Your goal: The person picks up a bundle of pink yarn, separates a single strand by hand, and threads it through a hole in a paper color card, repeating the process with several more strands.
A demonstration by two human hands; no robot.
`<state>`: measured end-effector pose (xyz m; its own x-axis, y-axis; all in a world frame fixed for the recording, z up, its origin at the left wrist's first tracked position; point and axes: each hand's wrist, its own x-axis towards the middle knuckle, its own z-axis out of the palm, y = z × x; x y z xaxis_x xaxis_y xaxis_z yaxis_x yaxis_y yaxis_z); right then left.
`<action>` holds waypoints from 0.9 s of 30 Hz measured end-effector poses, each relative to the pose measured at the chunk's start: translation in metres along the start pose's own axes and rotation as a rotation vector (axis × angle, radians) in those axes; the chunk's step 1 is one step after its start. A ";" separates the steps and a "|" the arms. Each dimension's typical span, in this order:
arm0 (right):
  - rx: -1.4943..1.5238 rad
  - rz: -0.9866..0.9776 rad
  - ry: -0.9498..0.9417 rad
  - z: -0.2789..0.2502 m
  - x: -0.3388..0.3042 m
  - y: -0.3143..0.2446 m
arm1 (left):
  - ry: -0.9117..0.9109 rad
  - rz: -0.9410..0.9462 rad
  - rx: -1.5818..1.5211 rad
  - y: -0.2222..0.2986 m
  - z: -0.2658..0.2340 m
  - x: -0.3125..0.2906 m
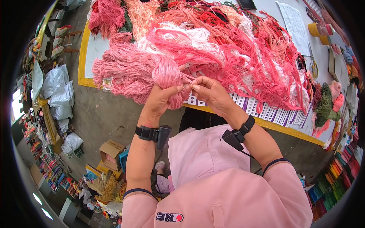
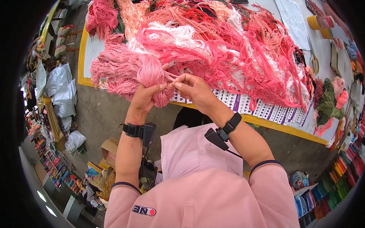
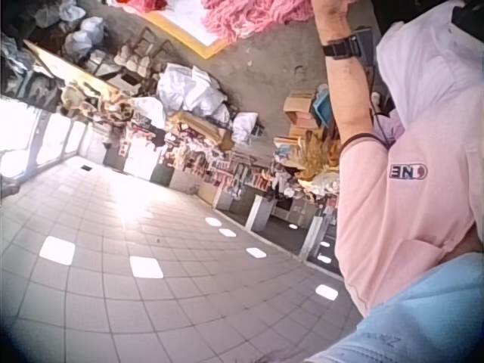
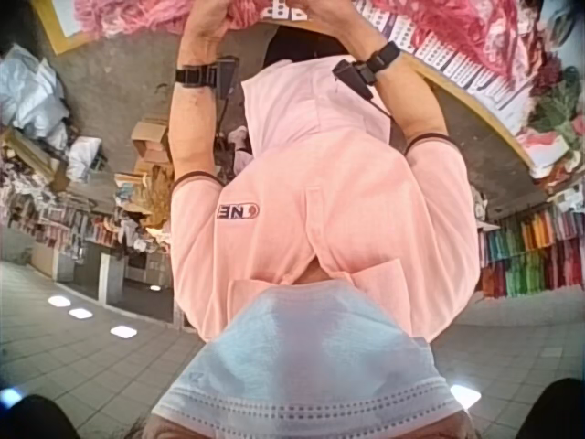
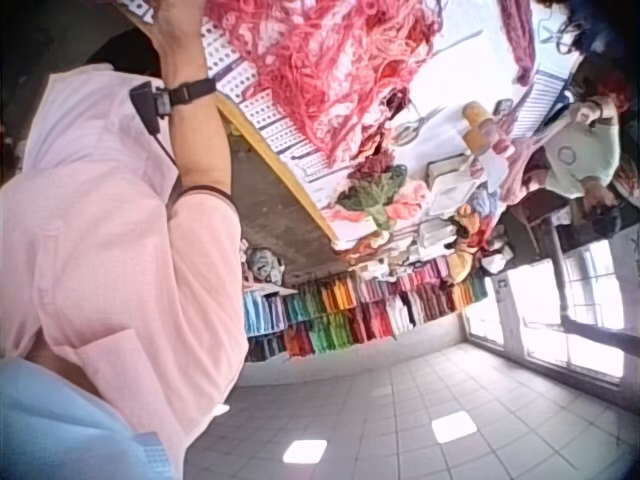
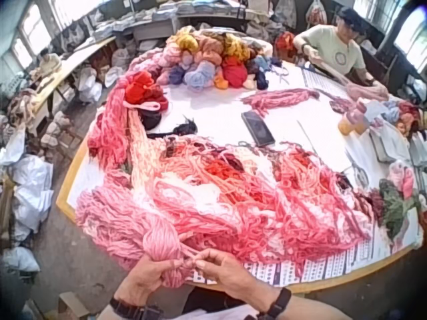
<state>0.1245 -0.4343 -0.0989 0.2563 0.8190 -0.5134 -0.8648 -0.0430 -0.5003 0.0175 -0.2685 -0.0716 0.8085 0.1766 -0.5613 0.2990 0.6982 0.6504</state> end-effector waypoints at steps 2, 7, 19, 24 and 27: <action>0.015 0.016 -0.005 -0.003 0.000 0.000 | -0.007 -0.035 -0.027 0.003 0.003 -0.001; -0.404 -0.056 0.068 0.006 0.002 0.002 | 0.027 0.040 0.014 -0.003 -0.001 0.001; -0.034 0.009 0.145 0.005 0.005 -0.001 | 0.057 -0.013 0.023 -0.007 -0.033 -0.003; -0.591 0.017 0.064 -0.014 0.001 -0.007 | -0.102 0.370 -0.578 0.035 -0.084 -0.008; -0.824 -0.161 -0.009 -0.038 -0.005 -0.024 | -0.097 0.513 -0.553 0.089 -0.135 -0.010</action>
<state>0.1607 -0.4594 -0.1108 0.3431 0.8552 -0.3885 -0.2246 -0.3269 -0.9180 -0.0321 -0.1150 -0.0775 0.8262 0.5290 -0.1939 -0.4032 0.7955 0.4523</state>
